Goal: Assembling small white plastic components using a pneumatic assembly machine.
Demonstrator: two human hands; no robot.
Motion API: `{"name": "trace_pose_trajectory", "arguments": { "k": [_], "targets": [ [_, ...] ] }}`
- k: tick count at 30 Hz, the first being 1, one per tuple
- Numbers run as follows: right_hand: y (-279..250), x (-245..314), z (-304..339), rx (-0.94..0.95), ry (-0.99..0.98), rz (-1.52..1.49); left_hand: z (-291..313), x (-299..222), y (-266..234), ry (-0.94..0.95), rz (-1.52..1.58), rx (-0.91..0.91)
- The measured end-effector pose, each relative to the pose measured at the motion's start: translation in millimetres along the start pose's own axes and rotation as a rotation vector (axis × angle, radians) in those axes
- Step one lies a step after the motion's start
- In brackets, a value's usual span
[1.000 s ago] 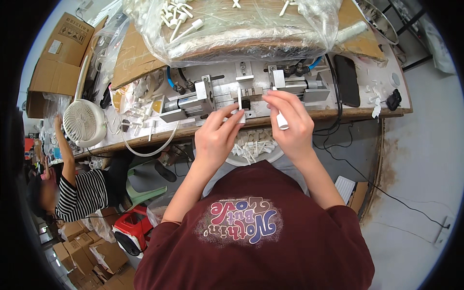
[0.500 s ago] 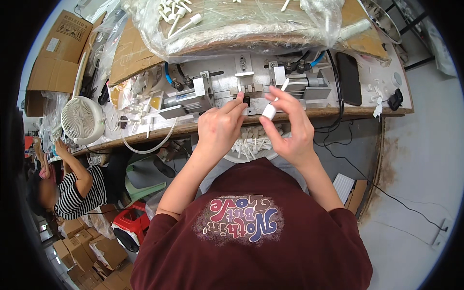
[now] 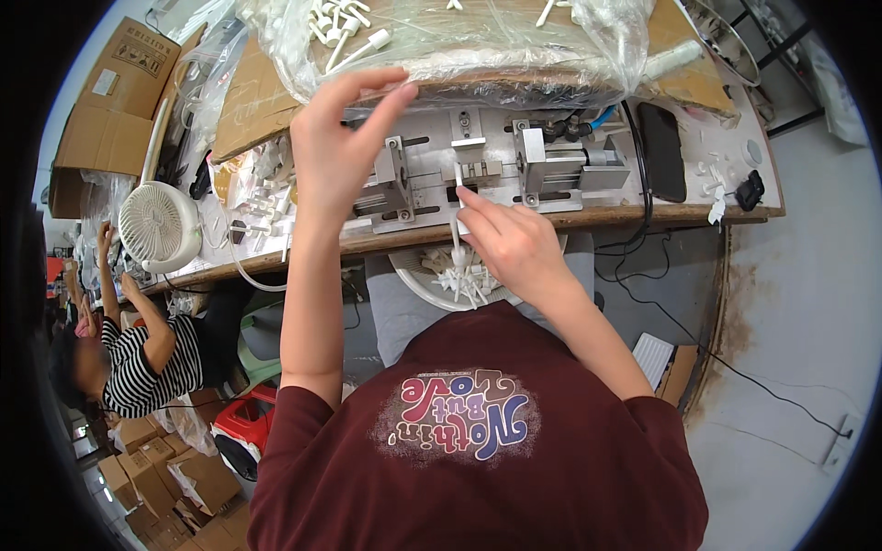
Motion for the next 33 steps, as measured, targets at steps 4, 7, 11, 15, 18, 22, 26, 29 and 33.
{"name": "trace_pose_trajectory", "arguments": {
  "k": [4, 7, 11, 15, 18, 22, 26, 29, 33],
  "targets": [
    [14, 2, -7, 0.024, 0.005, 0.205, -27, 22, 14, 0.057, -0.275, -0.06],
    [13, 0, -16, 0.032, 0.017, 0.201, -41, 32, 27, 0.11, -0.471, -0.076],
    [17, 1, -19, 0.042, 0.028, 0.214, -50, 54, 41, -0.052, -0.37, 0.084],
    [18, -3, -19, 0.102, 0.057, 0.17, -49, 46, 35, -0.04, -0.305, 0.075],
    [-6, -11, -38, 0.053, 0.078, -0.06, -42, 33, 21, 0.006, -0.233, 0.029],
    [-51, -42, -101, -0.174, 0.215, -0.281, -21, 10, -14, 0.004, 0.019, -0.088],
    [-49, -82, -192, -0.342, 0.115, -0.094, 10, 4, -36, -0.05, 0.161, -0.137],
    [-7, -115, -262, -0.196, 0.085, 0.086, 33, -10, -43, 0.054, 0.074, -0.083],
    [39, -131, -334, -0.136, 0.124, 0.264, 72, -10, -37, -0.017, 0.2, -0.04]
  ]
}}
Point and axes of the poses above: each hand's wrist, its own z-axis away from the middle knuckle, its own y-axis out of the palm, x = y × z, the point moved 7 cm from there along -z, towards the middle knuckle, and after that the axes turned 3 degrees about z, right-handed, at the moved point
